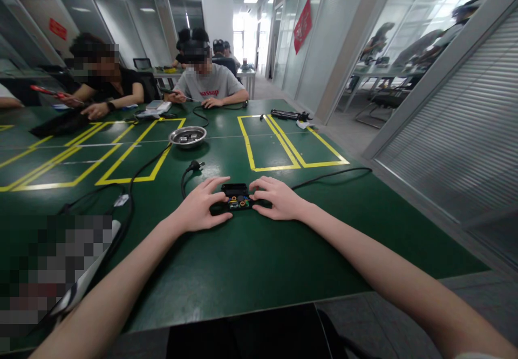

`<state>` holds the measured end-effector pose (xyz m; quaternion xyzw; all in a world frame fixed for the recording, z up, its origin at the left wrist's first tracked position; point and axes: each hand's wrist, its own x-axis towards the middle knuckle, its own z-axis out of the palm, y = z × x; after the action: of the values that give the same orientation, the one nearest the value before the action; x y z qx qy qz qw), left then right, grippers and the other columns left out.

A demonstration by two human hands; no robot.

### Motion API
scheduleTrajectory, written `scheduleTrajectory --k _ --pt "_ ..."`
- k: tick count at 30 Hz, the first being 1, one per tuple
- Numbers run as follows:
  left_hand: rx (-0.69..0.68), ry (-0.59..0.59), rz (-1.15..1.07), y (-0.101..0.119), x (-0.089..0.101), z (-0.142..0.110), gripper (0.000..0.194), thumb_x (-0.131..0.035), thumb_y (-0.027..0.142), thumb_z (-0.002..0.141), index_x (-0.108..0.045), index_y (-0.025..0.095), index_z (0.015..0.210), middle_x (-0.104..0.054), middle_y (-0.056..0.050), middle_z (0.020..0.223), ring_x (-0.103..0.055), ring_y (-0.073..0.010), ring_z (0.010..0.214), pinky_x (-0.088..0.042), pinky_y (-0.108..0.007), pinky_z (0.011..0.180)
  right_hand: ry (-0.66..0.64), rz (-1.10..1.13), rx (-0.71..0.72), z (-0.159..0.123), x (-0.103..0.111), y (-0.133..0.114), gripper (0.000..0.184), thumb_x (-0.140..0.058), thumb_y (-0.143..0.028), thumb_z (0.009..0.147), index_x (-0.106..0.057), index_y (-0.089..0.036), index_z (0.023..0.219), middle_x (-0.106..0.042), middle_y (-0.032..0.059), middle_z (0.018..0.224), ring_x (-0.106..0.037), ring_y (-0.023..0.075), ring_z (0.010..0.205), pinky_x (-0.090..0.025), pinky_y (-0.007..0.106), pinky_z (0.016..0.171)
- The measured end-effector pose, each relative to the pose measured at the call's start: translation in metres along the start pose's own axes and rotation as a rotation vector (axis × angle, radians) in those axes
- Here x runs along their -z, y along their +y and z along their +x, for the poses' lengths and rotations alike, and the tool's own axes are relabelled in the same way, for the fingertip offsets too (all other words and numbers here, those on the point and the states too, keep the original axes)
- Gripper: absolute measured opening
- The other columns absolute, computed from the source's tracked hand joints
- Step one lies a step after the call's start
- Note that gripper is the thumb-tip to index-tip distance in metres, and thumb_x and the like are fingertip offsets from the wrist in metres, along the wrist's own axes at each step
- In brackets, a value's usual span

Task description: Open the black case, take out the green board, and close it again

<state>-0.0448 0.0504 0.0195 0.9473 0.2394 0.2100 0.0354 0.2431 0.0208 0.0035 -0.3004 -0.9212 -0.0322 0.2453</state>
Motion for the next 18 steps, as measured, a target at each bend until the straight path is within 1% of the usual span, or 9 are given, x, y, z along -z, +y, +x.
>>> scheduleTrajectory --k 1,3,5,6,8,10,12,16,18 --pt "0.014 -0.006 -0.008 -0.001 -0.003 -0.001 0.029 -0.072 0.046 0.088 -0.069 0.019 0.096 -0.052 -0.019 0.155 -0.053 -0.0392 0.138 -0.048 -0.057 0.111 0.015 -0.009 -0.013 0.000 -0.002 -0.002 0.019 -0.066 -0.033 0.095 -0.071 -0.017 0.103 -0.067 0.0180 0.129 -0.064 0.0303 0.113 -0.055 0.047 0.094" --pt "0.073 -0.023 -0.029 -0.003 -0.010 -0.002 0.037 -0.072 0.049 0.088 -0.065 0.020 0.110 -0.051 -0.020 0.157 -0.056 -0.0378 0.137 -0.050 -0.056 0.110 0.033 -0.015 -0.072 0.002 -0.009 -0.008 0.033 -0.068 -0.040 0.095 -0.068 -0.016 0.118 -0.055 0.0210 0.149 -0.057 0.0348 0.130 -0.051 0.054 0.105" --pt "0.132 -0.020 -0.034 -0.005 -0.017 -0.002 0.054 -0.073 0.055 0.086 -0.059 0.020 0.125 -0.052 -0.021 0.156 -0.059 -0.0380 0.135 -0.051 -0.056 0.109 0.033 -0.017 -0.164 0.004 -0.016 -0.012 0.051 -0.068 -0.046 0.095 -0.060 -0.017 0.137 -0.045 0.0219 0.160 -0.051 0.0365 0.140 -0.046 0.058 0.112" --pt "0.158 -0.017 -0.030 -0.006 -0.019 -0.002 0.064 -0.074 0.057 0.085 -0.056 0.020 0.133 -0.053 -0.021 0.155 -0.058 -0.0385 0.136 -0.050 -0.056 0.110 0.024 -0.016 -0.209 0.004 -0.020 -0.013 0.059 -0.067 -0.048 0.096 -0.056 -0.017 0.145 -0.044 0.0225 0.161 -0.049 0.0371 0.143 -0.044 0.060 0.114" --pt "0.192 -0.013 -0.023 -0.007 -0.022 -0.001 0.074 -0.073 0.060 0.085 -0.050 0.020 0.143 -0.059 -0.020 0.150 -0.059 -0.0385 0.136 -0.048 -0.056 0.112 -0.006 0.001 -0.270 0.005 -0.025 -0.013 0.064 -0.064 -0.050 0.097 -0.051 -0.017 0.150 -0.049 0.0226 0.158 -0.050 0.0368 0.143 -0.041 0.061 0.117" --pt "0.208 -0.012 -0.030 -0.007 -0.023 0.001 0.074 -0.071 0.058 0.087 -0.048 0.020 0.146 -0.064 -0.017 0.144 -0.061 -0.0372 0.133 -0.048 -0.054 0.113 -0.026 0.042 -0.287 0.005 -0.027 -0.011 0.059 -0.062 -0.050 0.099 -0.054 -0.018 0.148 -0.060 0.0202 0.148 -0.055 0.0348 0.138 -0.043 0.059 0.116" --pt "0.214 -0.005 -0.051 -0.006 -0.022 0.001 0.071 -0.070 0.056 0.089 -0.049 0.020 0.146 -0.066 -0.016 0.141 -0.064 -0.0357 0.129 -0.049 -0.052 0.111 -0.015 0.086 -0.282 0.004 -0.026 -0.007 0.058 -0.063 -0.051 0.098 -0.056 -0.019 0.146 -0.065 0.0181 0.140 -0.060 0.0333 0.131 -0.047 0.057 0.113" --pt "0.199 0.038 -0.102 -0.003 -0.019 0.001 0.072 -0.075 0.049 0.087 -0.048 0.021 0.147 -0.065 -0.015 0.141 -0.066 -0.0341 0.125 -0.054 -0.049 0.106 0.057 0.143 -0.276 0.001 -0.022 -0.003 0.073 -0.072 -0.051 0.092 -0.047 -0.020 0.154 -0.062 0.0183 0.141 -0.062 0.0341 0.127 -0.051 0.057 0.108" --pt "0.169 0.065 -0.130 -0.002 -0.018 0.001 0.070 -0.076 0.045 0.087 -0.048 0.022 0.147 -0.065 -0.014 0.139 -0.067 -0.0325 0.122 -0.055 -0.047 0.104 0.082 0.174 -0.264 0.000 -0.020 -0.002 0.077 -0.074 -0.049 0.091 -0.044 -0.022 0.156 -0.060 0.0174 0.141 -0.062 0.0335 0.127 -0.053 0.055 0.106"
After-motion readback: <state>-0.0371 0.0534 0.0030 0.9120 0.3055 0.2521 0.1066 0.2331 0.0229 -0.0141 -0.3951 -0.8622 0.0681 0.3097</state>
